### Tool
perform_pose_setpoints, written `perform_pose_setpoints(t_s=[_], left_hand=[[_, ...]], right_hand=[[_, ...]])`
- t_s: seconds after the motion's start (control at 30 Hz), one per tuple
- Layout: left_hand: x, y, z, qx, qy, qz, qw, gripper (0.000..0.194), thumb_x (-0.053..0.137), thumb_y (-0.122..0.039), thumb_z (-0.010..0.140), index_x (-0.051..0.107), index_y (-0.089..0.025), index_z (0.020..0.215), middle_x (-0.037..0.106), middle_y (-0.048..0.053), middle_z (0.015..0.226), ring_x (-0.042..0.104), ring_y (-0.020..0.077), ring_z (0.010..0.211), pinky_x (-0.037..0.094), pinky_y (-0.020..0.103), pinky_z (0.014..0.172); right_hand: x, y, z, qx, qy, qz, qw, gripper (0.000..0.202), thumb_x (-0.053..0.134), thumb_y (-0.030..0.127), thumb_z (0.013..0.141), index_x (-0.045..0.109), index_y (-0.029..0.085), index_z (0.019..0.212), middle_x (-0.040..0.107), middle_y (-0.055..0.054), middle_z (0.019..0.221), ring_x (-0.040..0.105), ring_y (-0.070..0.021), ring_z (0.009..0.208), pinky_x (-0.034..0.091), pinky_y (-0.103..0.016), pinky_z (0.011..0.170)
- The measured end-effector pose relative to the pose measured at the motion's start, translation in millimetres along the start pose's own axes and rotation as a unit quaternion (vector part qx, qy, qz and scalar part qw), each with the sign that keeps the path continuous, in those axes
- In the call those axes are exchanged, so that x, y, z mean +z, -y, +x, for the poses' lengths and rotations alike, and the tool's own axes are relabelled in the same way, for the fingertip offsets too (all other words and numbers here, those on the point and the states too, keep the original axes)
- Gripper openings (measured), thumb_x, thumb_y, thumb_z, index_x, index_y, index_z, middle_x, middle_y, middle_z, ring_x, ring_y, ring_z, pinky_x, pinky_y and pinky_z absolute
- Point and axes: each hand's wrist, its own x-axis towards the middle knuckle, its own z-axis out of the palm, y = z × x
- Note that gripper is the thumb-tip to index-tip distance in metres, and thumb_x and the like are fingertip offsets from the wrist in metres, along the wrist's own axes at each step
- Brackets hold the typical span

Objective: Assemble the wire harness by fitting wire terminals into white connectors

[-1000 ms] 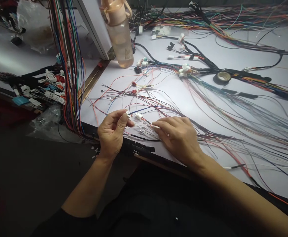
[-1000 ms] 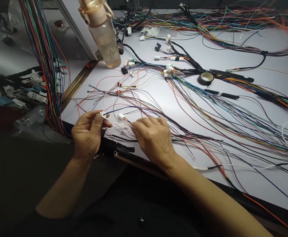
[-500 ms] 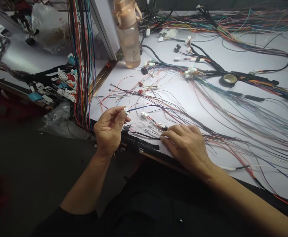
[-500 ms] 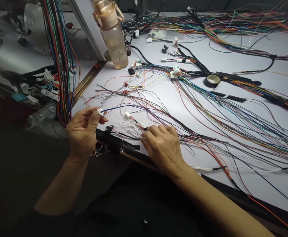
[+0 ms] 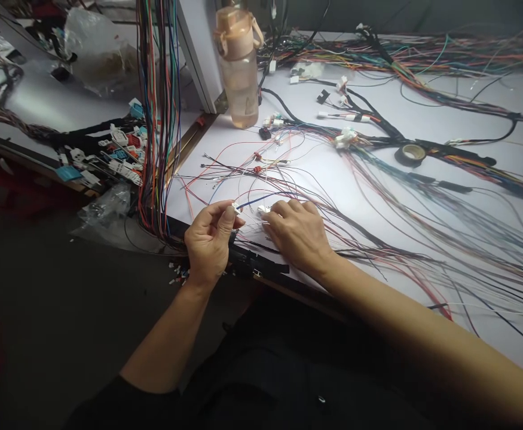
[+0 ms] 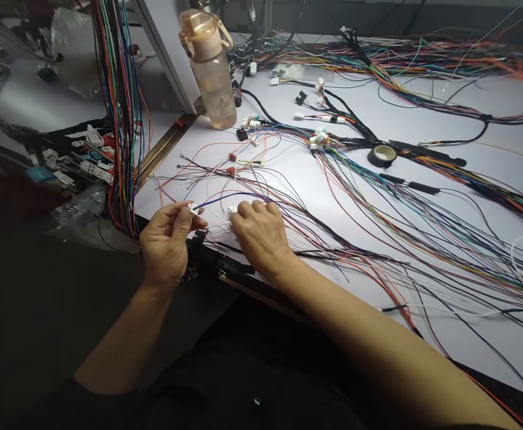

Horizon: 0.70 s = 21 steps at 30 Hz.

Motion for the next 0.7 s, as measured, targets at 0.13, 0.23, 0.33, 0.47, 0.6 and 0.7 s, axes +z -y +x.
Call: perform_pose_setpoints(t_s=[0.13,0.23,0.33,0.47,0.6,0.7], left_hand=[[-0.8,3,-1,-0.001,-0.014,0.008,1.000,0.022,0.069,-0.037,0.084,0.069,-0.018,0.096,0.068,0.003,0.083,0.066,0.0133,0.072,0.054,0.024,0.072],[-0.9,7,-1,0.000,-0.039,0.017,0.999,0.021,0.069,-0.035,0.085,0.069,-0.018,0.097,0.068,0.004,0.085,0.066,0.0136,0.079,0.053,0.024,0.078],[2.8,9,-1,-0.008,-0.039,0.006,0.999,0.021,0.068,-0.035,0.086,0.068,-0.017,0.097,0.068,0.004,0.084,0.065,0.0127,0.074,0.053,0.024,0.074],[9.6,8,-2,-0.018,-0.024,-0.011,0.999,0.020,0.070,-0.034,0.084,0.068,-0.017,0.096,0.067,0.003,0.082,0.064,0.0113,0.067,0.053,0.022,0.069],[13.5,7,-6,-0.025,-0.020,-0.017,0.999,0.018,0.073,-0.030,0.082,0.069,-0.019,0.095,0.065,0.001,0.077,0.062,0.0094,0.064,0.052,0.020,0.066],[17.0,8,-11,-0.030,-0.009,-0.029,0.999,0.017,0.074,-0.028,0.081,0.069,-0.019,0.095,0.063,-0.001,0.069,0.059,0.0084,0.060,0.050,0.018,0.062]], right_hand=[[-1,-3,2,0.021,0.014,0.014,1.000,0.017,0.055,0.026,0.093,0.066,0.019,0.081,0.066,-0.004,0.093,0.052,-0.0169,0.081,0.028,-0.032,0.072],[-10,-10,-5,0.024,-0.012,0.077,0.997,0.017,0.053,0.027,0.094,0.066,0.019,0.087,0.068,-0.003,0.090,0.056,-0.0148,0.079,0.032,-0.030,0.075],[-18,-14,-15,0.029,-0.016,0.133,0.991,0.018,0.052,0.028,0.095,0.064,0.019,0.086,0.068,-0.001,0.081,0.058,-0.0133,0.073,0.033,-0.029,0.075],[-21,-14,-22,0.036,-0.015,0.168,0.985,0.015,0.053,0.026,0.094,0.064,0.018,0.086,0.068,0.000,0.079,0.060,-0.0129,0.072,0.033,-0.028,0.073],[-20,-6,-25,0.037,-0.025,0.176,0.983,0.016,0.052,0.027,0.095,0.065,0.019,0.090,0.069,0.000,0.082,0.061,-0.0130,0.073,0.033,-0.028,0.071],[-18,4,-25,0.041,-0.053,0.184,0.981,0.016,0.055,0.030,0.093,0.066,0.019,0.096,0.069,0.000,0.083,0.060,-0.0124,0.071,0.034,-0.028,0.071]])
